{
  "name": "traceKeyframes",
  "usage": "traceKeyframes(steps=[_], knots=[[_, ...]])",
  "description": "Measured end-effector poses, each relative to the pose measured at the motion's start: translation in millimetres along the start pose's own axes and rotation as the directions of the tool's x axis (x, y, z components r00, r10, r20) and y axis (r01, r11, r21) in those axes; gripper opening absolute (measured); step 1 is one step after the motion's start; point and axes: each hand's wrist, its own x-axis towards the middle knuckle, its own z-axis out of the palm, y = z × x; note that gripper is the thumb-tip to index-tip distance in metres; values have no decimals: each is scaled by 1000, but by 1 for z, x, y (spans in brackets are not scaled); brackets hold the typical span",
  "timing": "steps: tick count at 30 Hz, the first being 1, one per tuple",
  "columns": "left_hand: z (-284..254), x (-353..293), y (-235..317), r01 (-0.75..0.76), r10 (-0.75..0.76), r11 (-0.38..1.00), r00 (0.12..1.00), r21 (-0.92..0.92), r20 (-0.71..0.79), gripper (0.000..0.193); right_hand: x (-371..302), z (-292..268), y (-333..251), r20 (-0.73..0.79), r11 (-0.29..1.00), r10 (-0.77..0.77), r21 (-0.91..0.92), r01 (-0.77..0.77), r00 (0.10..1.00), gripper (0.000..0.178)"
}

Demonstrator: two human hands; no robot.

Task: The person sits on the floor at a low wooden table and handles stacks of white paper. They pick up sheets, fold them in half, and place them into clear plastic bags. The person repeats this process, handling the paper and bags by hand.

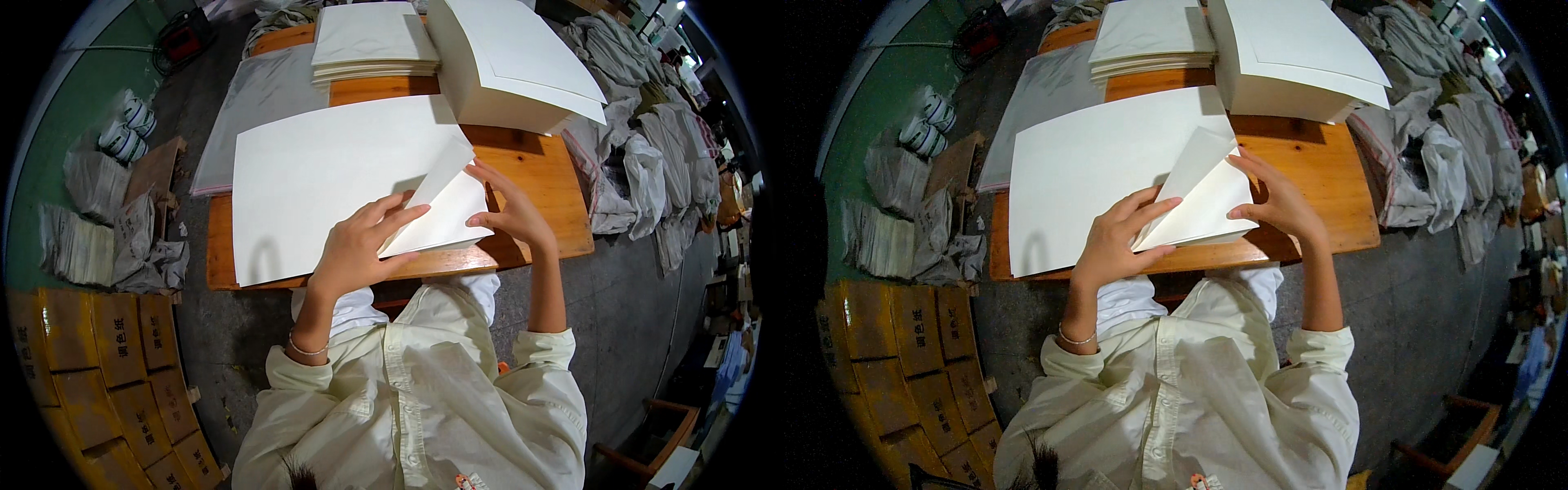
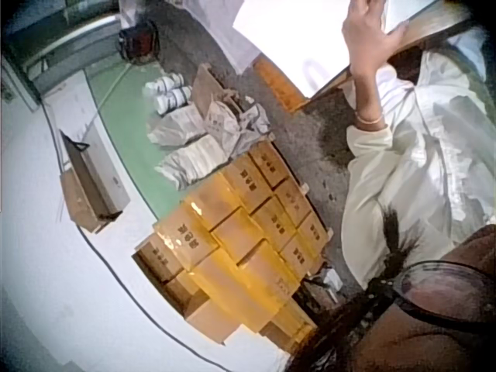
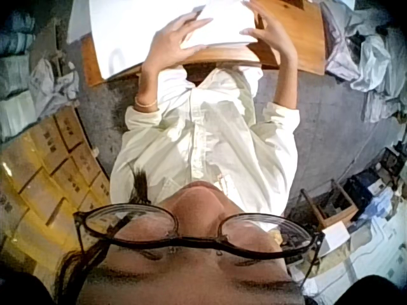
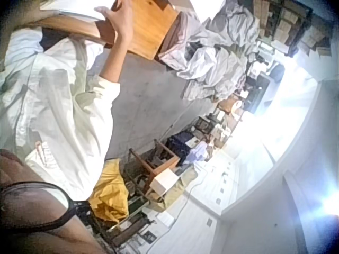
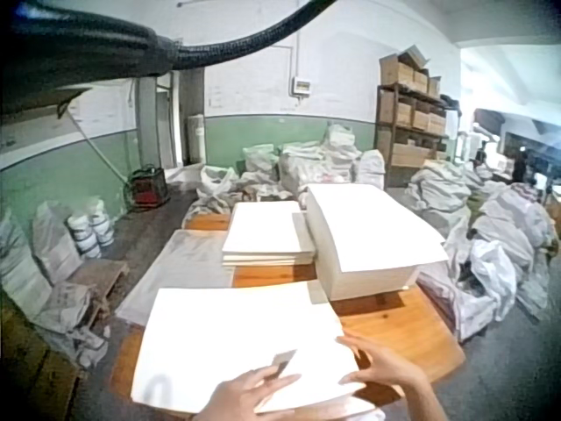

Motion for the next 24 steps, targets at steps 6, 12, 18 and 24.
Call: traceKeyframes(steps=[6, 12, 18, 24], knots=[[0, 1, -2, -1, 1, 1000, 1000, -6, -8, 66, 5, 6, 2, -69, 998, 26, 50, -23, 997, 94], [0, -1, -3, 68, -72, 989, 997, -128, -26, 53, -7, -3, 16, 12, 994, -80, 71, 79, 997, 101], [-1, 0, -2, 81, -88, 986, 995, -147, -43, 52, -8, -6, 6, 70, 1000, -26, -13, 27, 997, 102], [1, 0, -6, -3, 2, 999, 1000, -44, -26, 56, 1, 2, 13, 24, 1000, -21, 4, 21, 1000, 103]])
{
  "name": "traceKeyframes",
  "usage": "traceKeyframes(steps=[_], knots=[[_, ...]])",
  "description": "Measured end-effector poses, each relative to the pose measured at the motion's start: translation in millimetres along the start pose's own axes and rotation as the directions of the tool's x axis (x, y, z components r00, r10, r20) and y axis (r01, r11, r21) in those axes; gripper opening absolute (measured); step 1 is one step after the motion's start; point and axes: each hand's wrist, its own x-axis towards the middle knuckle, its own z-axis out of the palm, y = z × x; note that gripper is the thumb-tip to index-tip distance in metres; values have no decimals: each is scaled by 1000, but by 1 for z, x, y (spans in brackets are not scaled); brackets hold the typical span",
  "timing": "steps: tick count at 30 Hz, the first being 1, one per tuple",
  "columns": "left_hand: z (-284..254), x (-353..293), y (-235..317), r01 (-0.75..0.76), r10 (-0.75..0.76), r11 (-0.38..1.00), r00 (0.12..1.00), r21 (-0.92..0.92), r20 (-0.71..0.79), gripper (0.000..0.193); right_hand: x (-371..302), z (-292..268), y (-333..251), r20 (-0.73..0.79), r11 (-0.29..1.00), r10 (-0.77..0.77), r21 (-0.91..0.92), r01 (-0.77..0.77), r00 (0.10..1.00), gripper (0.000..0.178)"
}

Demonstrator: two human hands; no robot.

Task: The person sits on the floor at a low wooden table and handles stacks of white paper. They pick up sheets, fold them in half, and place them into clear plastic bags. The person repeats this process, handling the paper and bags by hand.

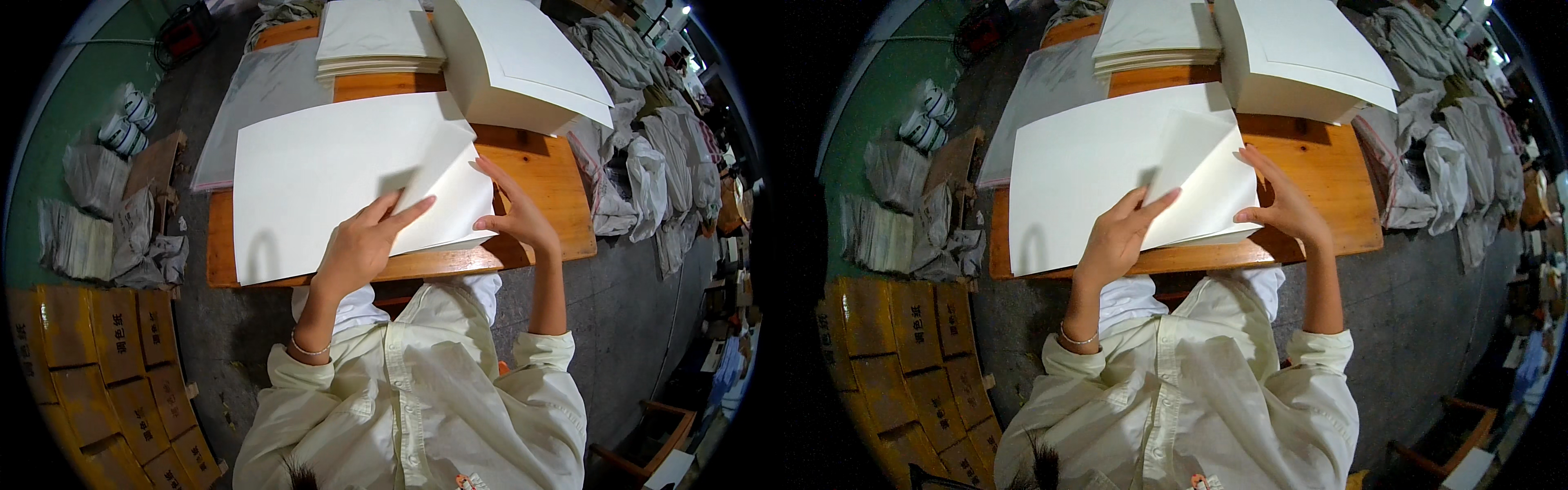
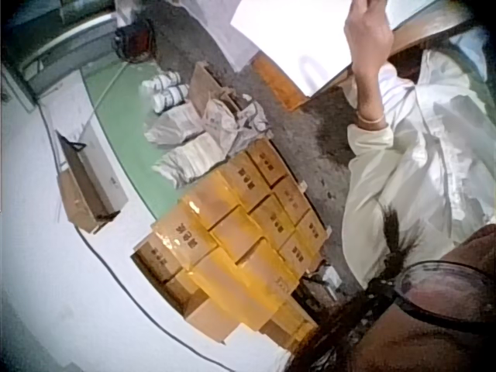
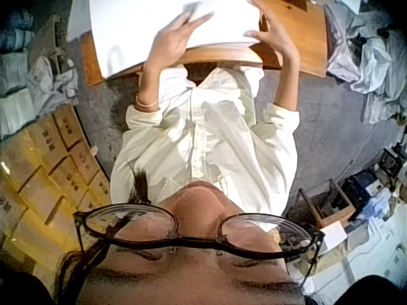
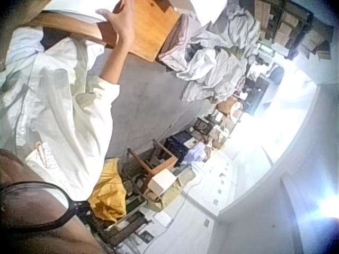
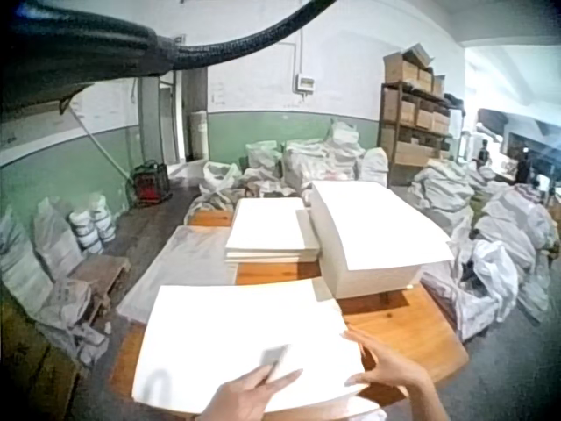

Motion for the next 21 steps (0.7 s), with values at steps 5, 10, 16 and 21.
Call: traceKeyframes(steps=[5, 10, 16, 21], knots=[[2, 0, 5, -47, 48, 998, 998, 40, -28, 56, 4, 10, -3, -83, 990, 62, 130, -51, 995, 107], [1, -1, 1, 46, -46, 999, 999, 5, -6, 53, -3, 5, 8, -56, 980, -55, 188, 64, 997, 109], [0, 0, 3, 60, -61, 998, 998, -22, -10, 49, -8, -5, 0, 45, 997, -35, -63, 38, 998, 108], [6, 2, -3, -64, 61, 998, 994, -27, -95, 48, 3, 4, 0, -2, 987, 91, 132, -90, 996, 105]])
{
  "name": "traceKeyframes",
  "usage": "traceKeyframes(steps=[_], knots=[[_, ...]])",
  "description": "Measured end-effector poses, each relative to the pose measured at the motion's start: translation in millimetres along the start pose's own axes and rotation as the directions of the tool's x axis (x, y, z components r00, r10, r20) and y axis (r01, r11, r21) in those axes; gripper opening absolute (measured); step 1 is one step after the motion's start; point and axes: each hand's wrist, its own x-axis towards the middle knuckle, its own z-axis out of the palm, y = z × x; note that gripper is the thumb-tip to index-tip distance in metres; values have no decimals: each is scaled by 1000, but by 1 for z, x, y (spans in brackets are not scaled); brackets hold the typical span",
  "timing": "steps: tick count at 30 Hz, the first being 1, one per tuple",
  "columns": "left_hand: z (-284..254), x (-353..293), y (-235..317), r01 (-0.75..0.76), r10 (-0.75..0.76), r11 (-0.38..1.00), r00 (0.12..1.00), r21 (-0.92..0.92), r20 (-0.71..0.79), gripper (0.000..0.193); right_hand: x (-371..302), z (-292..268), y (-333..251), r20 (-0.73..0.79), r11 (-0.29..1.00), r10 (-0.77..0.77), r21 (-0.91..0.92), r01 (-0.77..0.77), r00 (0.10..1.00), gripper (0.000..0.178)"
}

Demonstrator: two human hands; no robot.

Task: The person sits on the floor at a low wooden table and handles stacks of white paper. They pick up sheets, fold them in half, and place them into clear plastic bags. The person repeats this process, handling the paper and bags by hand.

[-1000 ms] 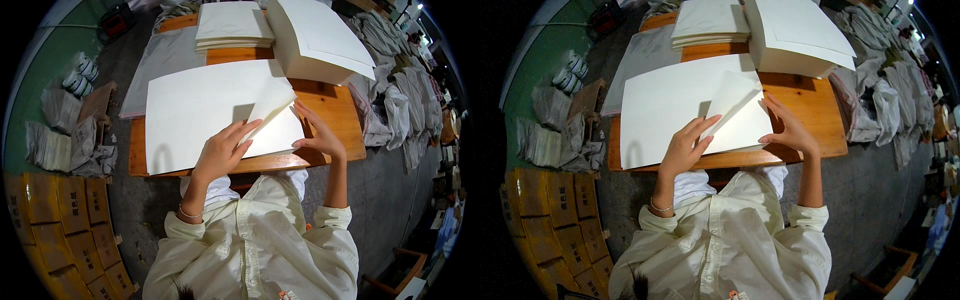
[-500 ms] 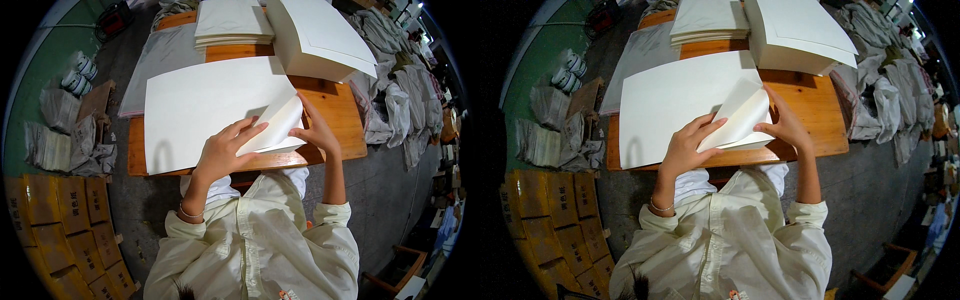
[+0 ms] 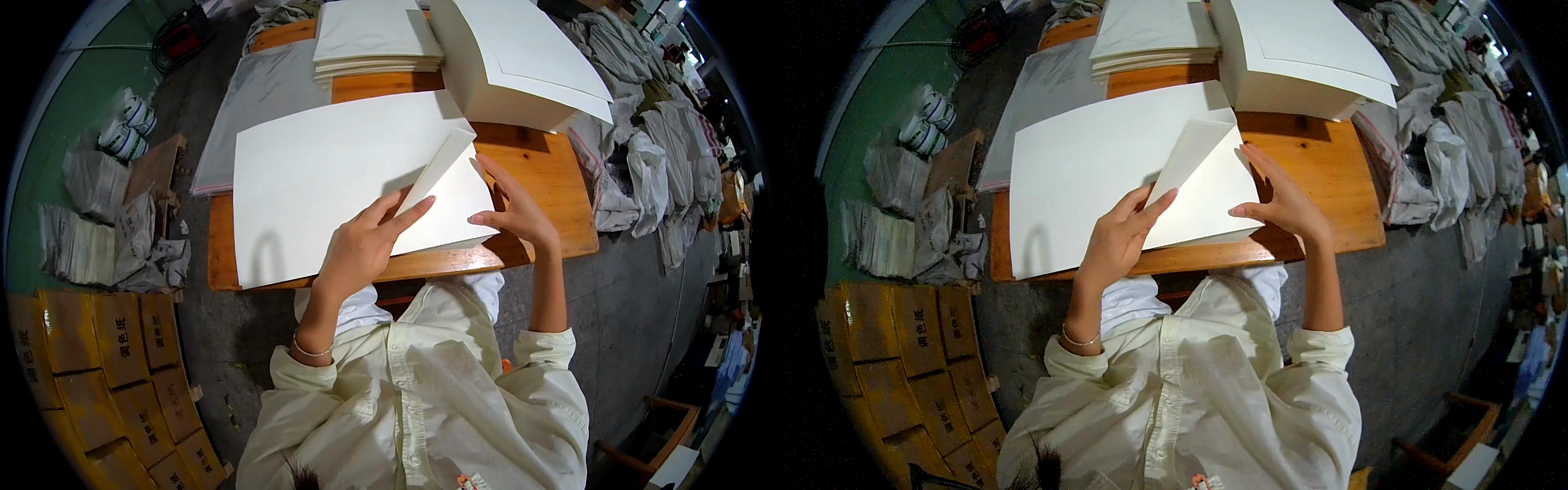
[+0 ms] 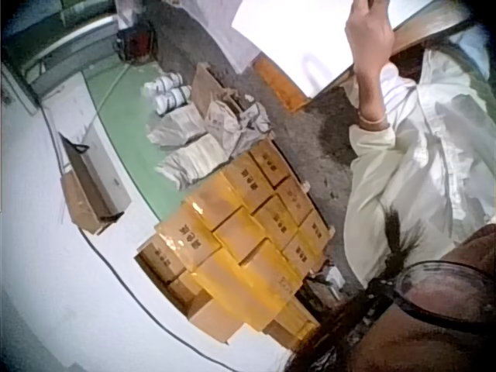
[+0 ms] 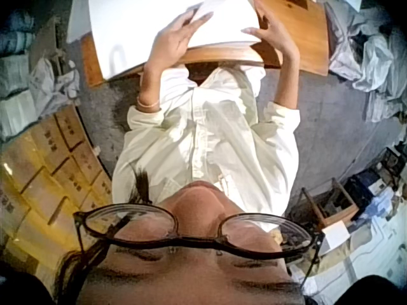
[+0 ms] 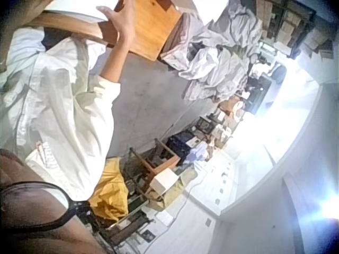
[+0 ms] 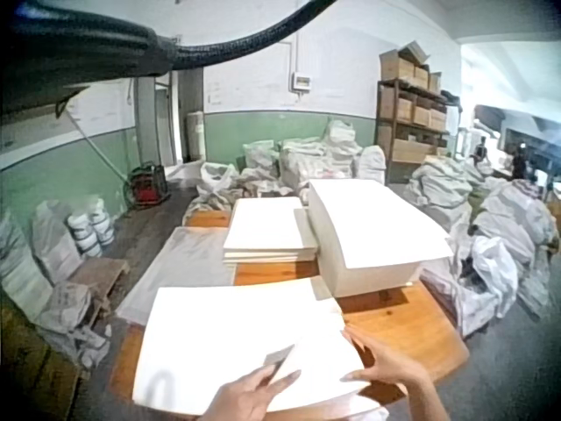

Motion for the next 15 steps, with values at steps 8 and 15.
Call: traceKeyframes(steps=[8, 15], knots=[[-7, 0, 10, 10, -23, 994, 991, 106, 130, 59, 5, 2, -16, -24, 998, 52, 25, -52, 998, 108], [-5, -1, 7, -17, -2, 990, 991, 143, 133, 68, 7, 5, -4, -53, 997, 51, 55, -48, 997, 111]])
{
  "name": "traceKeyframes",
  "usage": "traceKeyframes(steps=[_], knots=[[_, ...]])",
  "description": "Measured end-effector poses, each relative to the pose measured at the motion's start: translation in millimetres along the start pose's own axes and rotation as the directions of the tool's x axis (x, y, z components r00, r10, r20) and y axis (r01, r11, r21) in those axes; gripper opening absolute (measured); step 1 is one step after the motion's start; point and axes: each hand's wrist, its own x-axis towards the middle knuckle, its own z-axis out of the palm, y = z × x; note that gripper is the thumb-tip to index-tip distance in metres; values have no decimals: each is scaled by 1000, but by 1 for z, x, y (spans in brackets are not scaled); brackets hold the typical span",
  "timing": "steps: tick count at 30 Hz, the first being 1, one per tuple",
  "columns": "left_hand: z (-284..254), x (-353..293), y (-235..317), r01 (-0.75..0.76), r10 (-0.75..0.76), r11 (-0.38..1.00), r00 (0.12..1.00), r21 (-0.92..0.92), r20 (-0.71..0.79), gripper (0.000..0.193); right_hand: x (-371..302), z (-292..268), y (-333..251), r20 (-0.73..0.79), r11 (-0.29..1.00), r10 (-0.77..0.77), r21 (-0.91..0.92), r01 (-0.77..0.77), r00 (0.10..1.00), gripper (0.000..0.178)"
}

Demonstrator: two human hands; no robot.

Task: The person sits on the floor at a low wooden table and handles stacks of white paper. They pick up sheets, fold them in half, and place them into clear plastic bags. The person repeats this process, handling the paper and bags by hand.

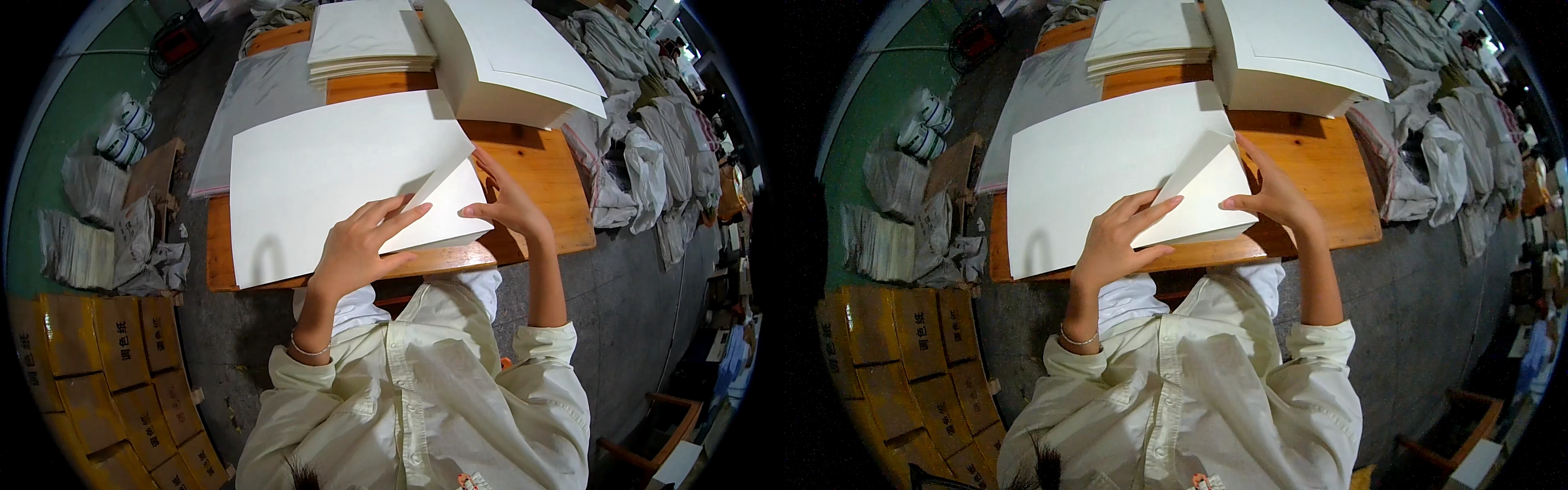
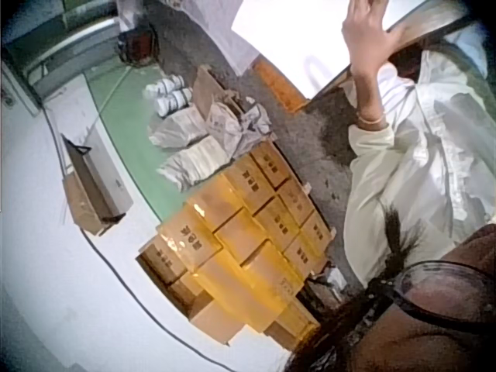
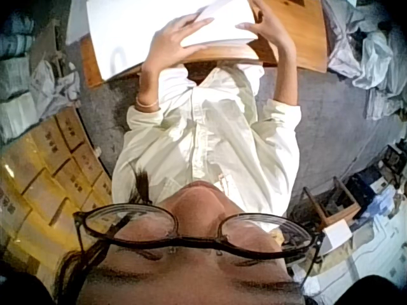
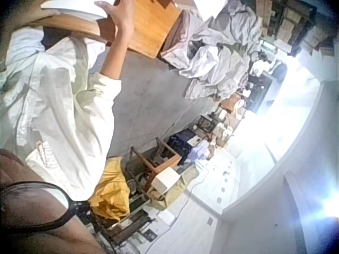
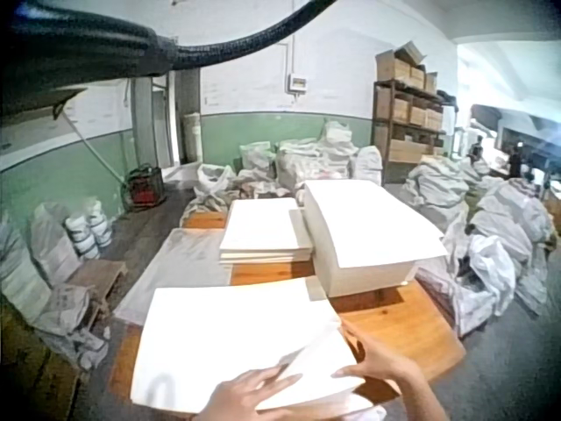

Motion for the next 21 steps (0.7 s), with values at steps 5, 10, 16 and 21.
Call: traceKeyframes(steps=[5, 10, 16, 21], knots=[[-1, 0, 1, 9, -9, 1000, 1000, -12, -19, 66, 4, 3, 5, -9, 997, -63, 38, 63, 998, 111], [0, -2, -1, 60, -62, 997, 997, -51, -35, 66, 7, 8, 1, -51, 993, -109, 41, 111, 993, 105], [1, -2, -3, 64, -71, 992, 996, -107, -62, 64, 0, 3, -2, -11, 978, -173, -120, 170, 985, 86], [-2, -2, -3, 107, -111, 984, 994, -142, -19, 58, -15, -8, 1, 24, 945, -131, 306, 117, 991, 56]])
